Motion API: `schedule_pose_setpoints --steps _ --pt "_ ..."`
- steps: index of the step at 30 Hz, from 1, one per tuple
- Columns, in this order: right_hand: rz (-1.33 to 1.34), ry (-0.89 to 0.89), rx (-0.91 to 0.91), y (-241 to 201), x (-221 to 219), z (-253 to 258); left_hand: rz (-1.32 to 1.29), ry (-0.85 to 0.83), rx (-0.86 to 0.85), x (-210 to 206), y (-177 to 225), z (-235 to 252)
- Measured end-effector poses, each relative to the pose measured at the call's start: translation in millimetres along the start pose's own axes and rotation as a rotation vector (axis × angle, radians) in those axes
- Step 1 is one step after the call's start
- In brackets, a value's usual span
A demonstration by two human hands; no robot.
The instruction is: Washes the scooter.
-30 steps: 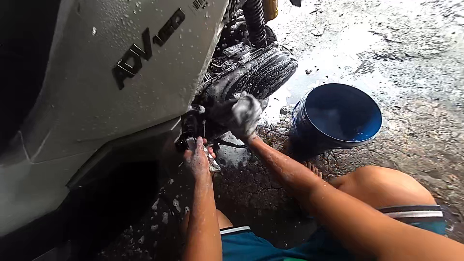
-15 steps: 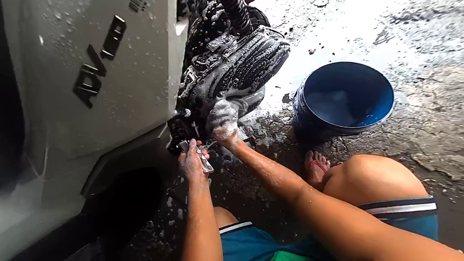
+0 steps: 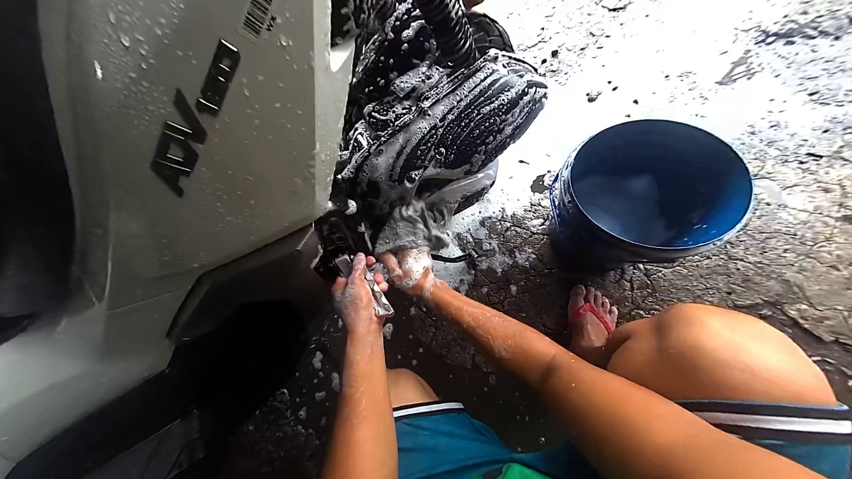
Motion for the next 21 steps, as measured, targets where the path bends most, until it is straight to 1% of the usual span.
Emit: schedule_pose_setpoints --steps 1,2,3,4,5,7,8,9,10,12,13,14,15,16,17,18,20,21 --pt "-0.047 -0.082 -0.068 14 -1 4 -0.002 -0.003 0.001 0 -1 0" --pt "-0.098 -0.084 -0.11 29 4 12 0.0 0.0 0.003 0 -1 -1" --pt "-0.145 -0.016 -0.151 43 15 24 0.006 0.004 0.005 1 0 -1" --pt "-0.184 0.09 -0.195 55 32 41 0.012 0.008 0.007 1 1 -1" --pt "-0.207 0.2 -0.263 60 58 57 0.017 0.012 0.009 2 1 0" --pt "-0.152 0.437 -0.391 63 104 84 0.019 0.02 0.016 3 0 0" --pt "-0.127 0.495 -0.409 59 112 88 0.016 0.02 0.018 3 0 0" --pt "-0.144 0.469 -0.383 45 107 80 0.02 0.023 0.017 3 0 0" --pt "-0.183 0.413 -0.316 26 93 66 0.033 0.023 0.012 2 0 0" --pt "-0.143 0.291 -0.129 -4 41 38 0.113 0.024 -0.004 3 2 1" --pt "-0.099 0.267 -0.044 -12 16 31 0.175 0.016 -0.012 4 2 3" --pt "-0.057 0.26 0.029 -12 -1 30 0.23 0.008 -0.012 5 1 4" --pt "-0.038 0.231 0.05 -6 -8 33 0.262 0.005 -0.011 6 1 5" --pt "-0.037 0.224 0.026 6 -6 40 0.274 0.003 -0.01 7 1 4" --pt "-0.028 0.265 -0.01 20 5 48 0.274 0.001 -0.011 7 2 4" --pt "-0.002 0.356 -0.063 37 25 59 0.266 0.001 -0.019 6 3 3" --pt "0.023 0.536 -0.241 69 83 83 0.255 0.007 -0.03 2 5 2" --pt "0.003 0.56 -0.359 87 111 99 0.25 0.015 -0.032 2 5 1"
Point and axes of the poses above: each hand's wrist, its own z-axis towards the middle knuckle, its own x-axis out of the back of the hand, y = z × x, the point moved 7 cm from there along z, towards the middle knuckle, and after that the axes turned 11 degrees about -x, right-handed, at the moved point
